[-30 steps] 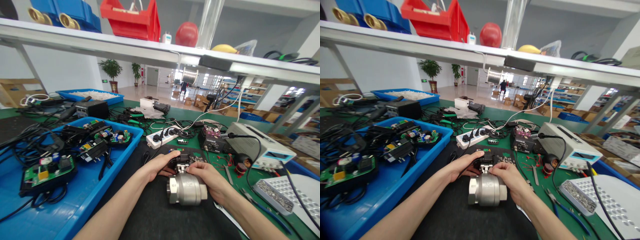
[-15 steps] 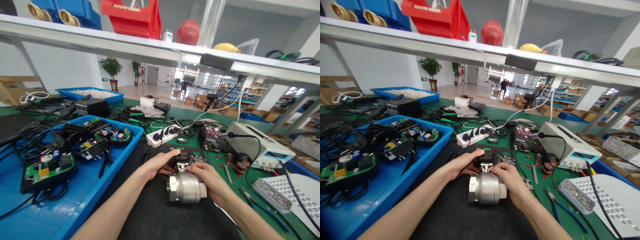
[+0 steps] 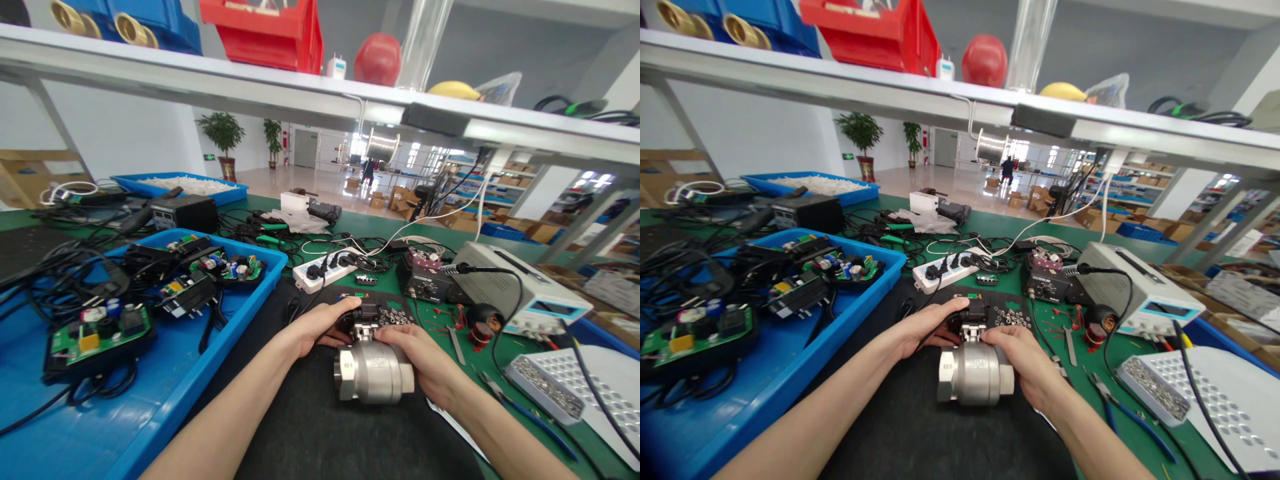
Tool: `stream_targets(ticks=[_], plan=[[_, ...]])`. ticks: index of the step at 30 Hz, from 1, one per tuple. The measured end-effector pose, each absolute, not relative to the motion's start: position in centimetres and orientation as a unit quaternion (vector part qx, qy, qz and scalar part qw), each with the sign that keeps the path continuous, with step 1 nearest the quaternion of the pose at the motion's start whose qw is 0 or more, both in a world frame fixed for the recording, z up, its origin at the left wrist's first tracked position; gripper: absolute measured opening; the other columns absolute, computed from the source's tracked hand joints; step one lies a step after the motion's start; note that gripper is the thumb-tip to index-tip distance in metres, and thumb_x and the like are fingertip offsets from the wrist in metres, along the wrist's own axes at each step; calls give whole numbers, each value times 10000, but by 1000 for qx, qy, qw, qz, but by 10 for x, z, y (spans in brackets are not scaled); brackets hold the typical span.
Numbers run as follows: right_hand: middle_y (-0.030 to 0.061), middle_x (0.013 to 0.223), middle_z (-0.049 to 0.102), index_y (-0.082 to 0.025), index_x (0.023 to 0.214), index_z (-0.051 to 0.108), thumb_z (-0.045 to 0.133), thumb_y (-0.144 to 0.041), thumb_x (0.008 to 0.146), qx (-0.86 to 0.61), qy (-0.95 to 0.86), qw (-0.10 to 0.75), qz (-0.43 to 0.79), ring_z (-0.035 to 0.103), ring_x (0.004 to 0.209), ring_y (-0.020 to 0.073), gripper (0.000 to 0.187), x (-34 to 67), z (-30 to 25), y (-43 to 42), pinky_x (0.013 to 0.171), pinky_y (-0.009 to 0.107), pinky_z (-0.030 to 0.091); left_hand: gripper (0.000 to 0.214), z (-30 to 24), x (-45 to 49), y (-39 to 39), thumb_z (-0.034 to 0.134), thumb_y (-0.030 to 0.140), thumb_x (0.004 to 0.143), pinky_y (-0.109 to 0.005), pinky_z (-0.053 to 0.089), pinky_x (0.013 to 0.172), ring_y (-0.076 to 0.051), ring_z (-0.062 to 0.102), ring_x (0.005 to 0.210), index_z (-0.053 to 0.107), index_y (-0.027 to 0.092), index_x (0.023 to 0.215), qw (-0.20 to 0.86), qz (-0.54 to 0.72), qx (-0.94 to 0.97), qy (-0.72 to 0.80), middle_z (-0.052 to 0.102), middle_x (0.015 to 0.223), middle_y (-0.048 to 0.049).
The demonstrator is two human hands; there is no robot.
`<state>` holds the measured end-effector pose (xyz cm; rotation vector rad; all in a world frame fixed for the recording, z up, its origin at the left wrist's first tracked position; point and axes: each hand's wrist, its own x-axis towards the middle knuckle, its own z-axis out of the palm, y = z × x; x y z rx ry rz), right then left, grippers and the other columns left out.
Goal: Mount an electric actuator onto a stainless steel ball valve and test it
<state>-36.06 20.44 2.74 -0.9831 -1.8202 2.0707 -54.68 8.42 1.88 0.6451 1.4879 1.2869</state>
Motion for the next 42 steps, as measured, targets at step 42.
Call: stream_targets(ticks=[42], plan=[[36, 691, 693, -118, 794, 787, 872, -465, 727, -356, -646, 123, 664, 520, 596, 120, 363, -364, 17, 211, 554, 253, 357, 705, 19, -547, 84, 715, 784, 805, -275, 617, 725, -204, 757, 796, 798, 165, 1132, 516, 537, 261, 614, 825, 1060, -128]])
